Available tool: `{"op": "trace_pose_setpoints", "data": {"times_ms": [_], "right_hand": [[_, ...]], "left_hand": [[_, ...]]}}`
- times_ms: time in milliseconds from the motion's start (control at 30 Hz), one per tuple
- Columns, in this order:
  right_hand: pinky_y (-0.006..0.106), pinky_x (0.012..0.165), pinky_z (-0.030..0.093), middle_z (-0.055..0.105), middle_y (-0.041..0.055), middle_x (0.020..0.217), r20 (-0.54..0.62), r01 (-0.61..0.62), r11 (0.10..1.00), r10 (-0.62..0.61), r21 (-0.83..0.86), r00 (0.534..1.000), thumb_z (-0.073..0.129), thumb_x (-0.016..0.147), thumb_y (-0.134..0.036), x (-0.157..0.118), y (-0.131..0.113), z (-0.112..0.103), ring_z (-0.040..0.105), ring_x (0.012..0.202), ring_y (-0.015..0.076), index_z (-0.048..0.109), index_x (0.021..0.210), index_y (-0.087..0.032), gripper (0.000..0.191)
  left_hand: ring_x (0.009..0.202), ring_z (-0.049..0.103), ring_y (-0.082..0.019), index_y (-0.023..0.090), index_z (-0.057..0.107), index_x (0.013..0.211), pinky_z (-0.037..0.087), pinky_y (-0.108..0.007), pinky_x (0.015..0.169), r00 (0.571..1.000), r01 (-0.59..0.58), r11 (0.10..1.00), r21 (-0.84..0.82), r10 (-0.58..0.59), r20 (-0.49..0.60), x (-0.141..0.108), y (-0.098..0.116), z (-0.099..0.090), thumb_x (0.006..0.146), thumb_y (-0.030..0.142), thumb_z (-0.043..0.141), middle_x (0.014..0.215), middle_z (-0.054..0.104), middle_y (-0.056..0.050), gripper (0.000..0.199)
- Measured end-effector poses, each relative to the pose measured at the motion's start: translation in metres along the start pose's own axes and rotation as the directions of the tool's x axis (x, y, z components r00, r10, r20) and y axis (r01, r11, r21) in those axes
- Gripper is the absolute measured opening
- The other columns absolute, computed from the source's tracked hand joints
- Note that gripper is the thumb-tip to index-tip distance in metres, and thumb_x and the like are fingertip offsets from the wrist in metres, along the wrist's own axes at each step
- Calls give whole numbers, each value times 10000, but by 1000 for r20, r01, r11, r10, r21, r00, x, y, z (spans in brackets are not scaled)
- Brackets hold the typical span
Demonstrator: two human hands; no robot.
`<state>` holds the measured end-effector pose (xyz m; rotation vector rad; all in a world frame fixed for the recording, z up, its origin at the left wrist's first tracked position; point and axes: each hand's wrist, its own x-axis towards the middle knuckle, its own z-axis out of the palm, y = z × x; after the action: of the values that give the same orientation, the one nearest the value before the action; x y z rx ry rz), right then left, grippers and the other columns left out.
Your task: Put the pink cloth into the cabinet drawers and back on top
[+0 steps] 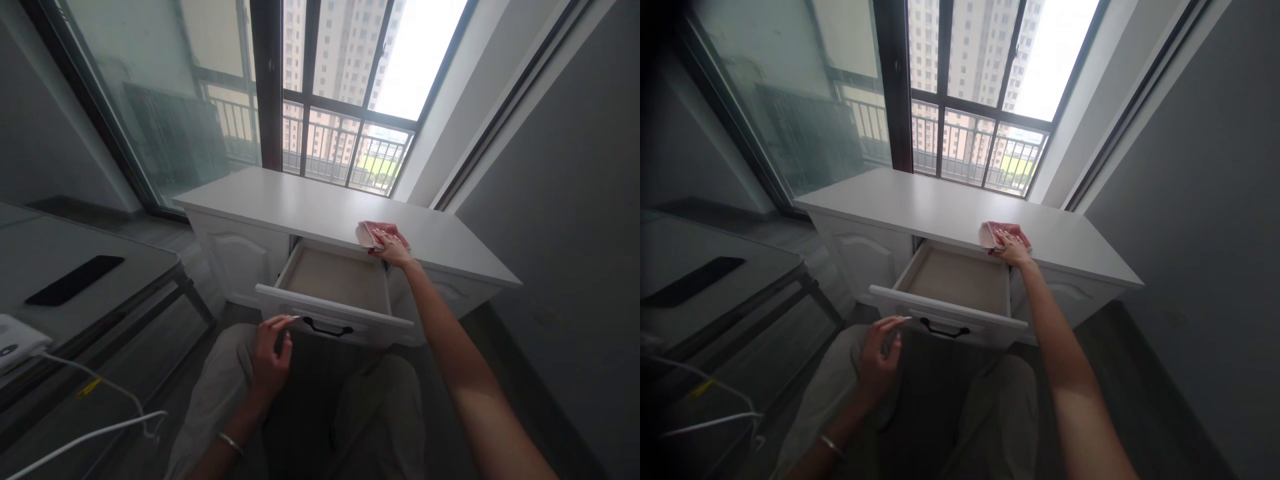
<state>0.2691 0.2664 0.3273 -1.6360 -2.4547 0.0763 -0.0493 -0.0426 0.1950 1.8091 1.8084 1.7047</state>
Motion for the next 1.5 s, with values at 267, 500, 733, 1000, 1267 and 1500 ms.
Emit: {"op": "trace_pose_setpoints", "data": {"times_ms": [267,500,733,1000,1267,1500], "right_hand": [[432,1207,417,613,49,1516,-186,3,974,40,226,982,505,965,-304,-9,4,6,544,1413,264,616,1488,-222,541],[507,1208,400,608,159,1502,-258,-214,951,270,225,928,516,969,-405,3,-12,17,531,1410,360,605,1498,-160,590],[547,1163,430,625,199,1458,-399,-241,923,350,299,847,381,998,-304,3,-72,15,538,1396,375,465,1598,-144,627],[498,1344,119,366,95,1698,-85,641,759,-650,-115,755,307,1047,-173,11,-162,64,233,1611,240,370,1647,-149,603],[430,1247,328,482,180,1613,323,328,944,-320,33,891,505,991,-142,58,-156,98,465,1481,316,501,1565,-106,575],[349,940,544,756,199,1230,462,10,1000,-13,9,887,494,1064,-343,96,-184,114,717,1114,324,751,1244,-97,399]], "left_hand": [[1073,626,-282,178,712,962,482,-446,1023,856,455,877,155,-383,-347,63,-100,-31,793,258,498,1055,700,-117,284],[748,572,-191,216,583,706,422,-300,742,895,440,887,141,-421,-146,54,-92,-26,832,313,421,742,623,-23,227],[593,398,-136,225,402,589,277,-286,628,875,479,862,166,-454,-171,51,-93,-34,835,262,383,570,392,26,249],[593,392,-136,224,367,589,264,-287,633,888,450,881,148,-424,-175,51,-94,-37,833,231,375,574,389,22,245],[580,396,-137,218,405,588,267,-289,645,888,448,881,150,-421,-184,52,-99,-36,815,210,405,575,427,20,227],[592,407,-143,214,422,600,242,-291,644,901,426,887,177,-397,-178,50,-98,-26,829,213,408,590,445,10,229]]}}
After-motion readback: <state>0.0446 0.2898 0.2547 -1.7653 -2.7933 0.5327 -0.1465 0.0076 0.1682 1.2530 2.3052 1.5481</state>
